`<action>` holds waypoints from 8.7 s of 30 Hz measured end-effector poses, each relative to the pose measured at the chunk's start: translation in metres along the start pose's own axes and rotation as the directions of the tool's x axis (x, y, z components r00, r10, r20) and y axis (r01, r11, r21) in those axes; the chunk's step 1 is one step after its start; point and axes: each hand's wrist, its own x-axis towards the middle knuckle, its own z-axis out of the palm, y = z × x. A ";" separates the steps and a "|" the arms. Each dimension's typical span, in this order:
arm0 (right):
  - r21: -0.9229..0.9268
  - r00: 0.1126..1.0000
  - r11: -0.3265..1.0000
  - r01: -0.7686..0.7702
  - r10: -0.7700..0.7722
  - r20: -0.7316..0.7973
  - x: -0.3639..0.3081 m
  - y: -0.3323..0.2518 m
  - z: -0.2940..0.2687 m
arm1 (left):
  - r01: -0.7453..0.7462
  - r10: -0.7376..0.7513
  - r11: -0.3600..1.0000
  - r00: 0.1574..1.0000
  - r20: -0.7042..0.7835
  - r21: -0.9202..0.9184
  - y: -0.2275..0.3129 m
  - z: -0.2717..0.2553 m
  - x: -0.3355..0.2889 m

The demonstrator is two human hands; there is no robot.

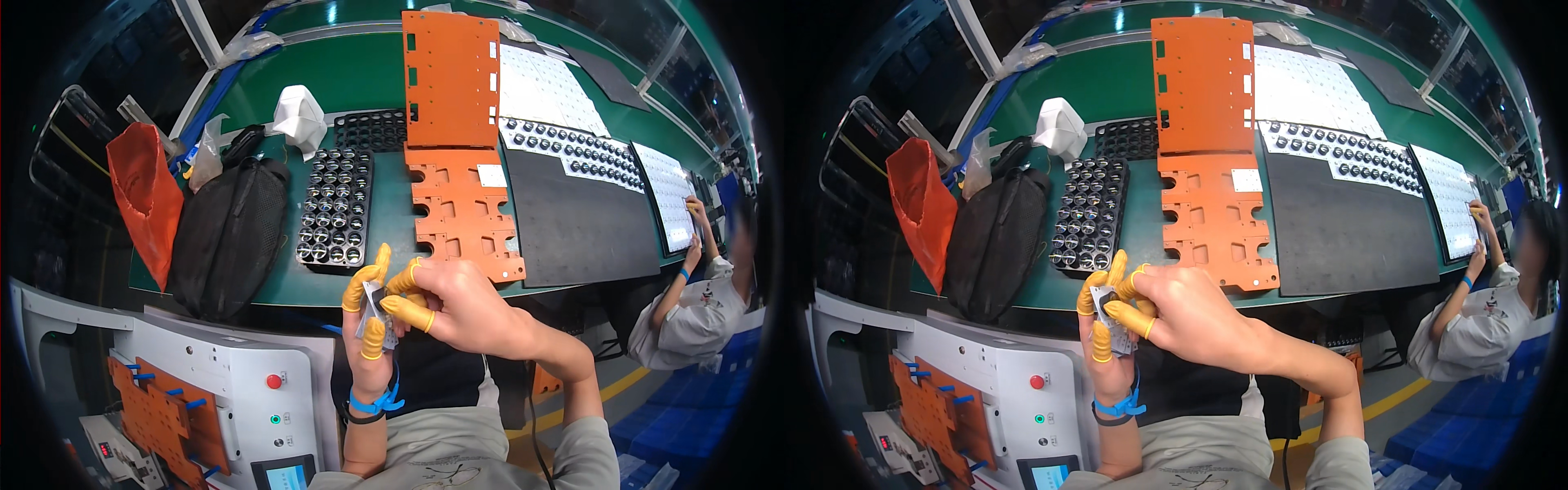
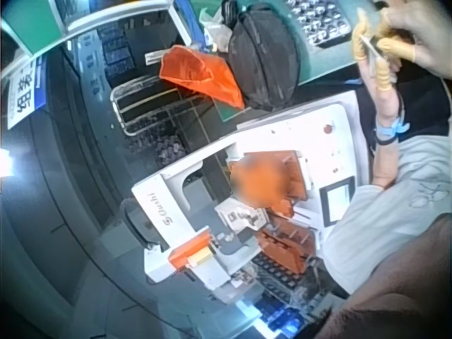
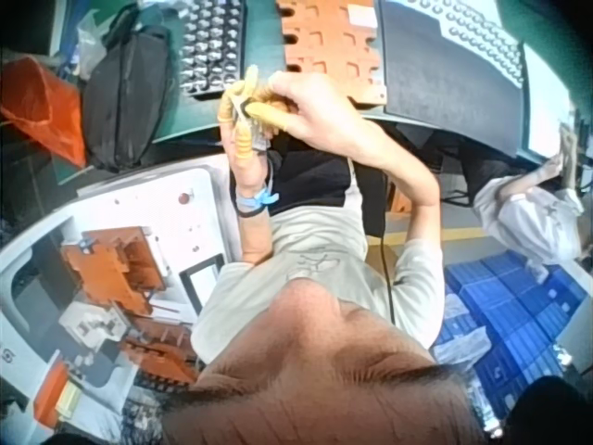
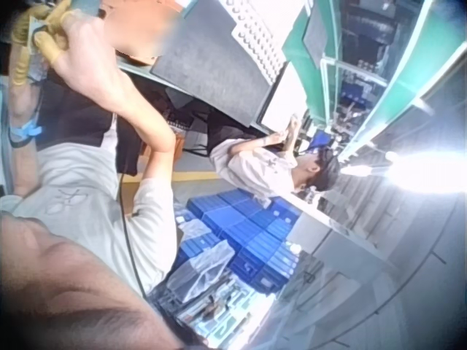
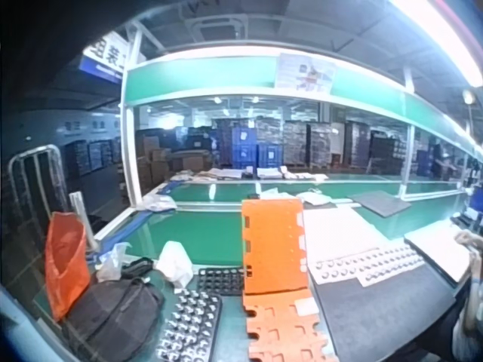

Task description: The person places an orange fixture on a machine, then moves to a workbench to assemble small electronic components. They pick up small silver parts and white adhesive pads, apply the pads to the parts, and place them into the fixture. The person repeats this process for several units before returning the fixture to the machine.

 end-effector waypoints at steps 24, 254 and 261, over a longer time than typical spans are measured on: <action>0.279 0.927 0.886 -0.370 0.373 0.042 -0.030 0.048 -0.016 | -0.366 0.206 0.405 0.929 0.307 0.838 -0.023 0.024 0.018; 0.391 0.994 0.920 0.033 0.009 -0.105 0.003 0.021 -0.008 | 0.145 -0.150 0.978 0.988 -0.028 -0.150 -0.012 -0.015 -0.007; 0.444 0.996 0.892 0.085 -0.066 -0.058 -0.022 0.032 -0.013 | 0.126 -0.125 0.991 0.991 0.037 -0.040 -0.018 -0.008 -0.009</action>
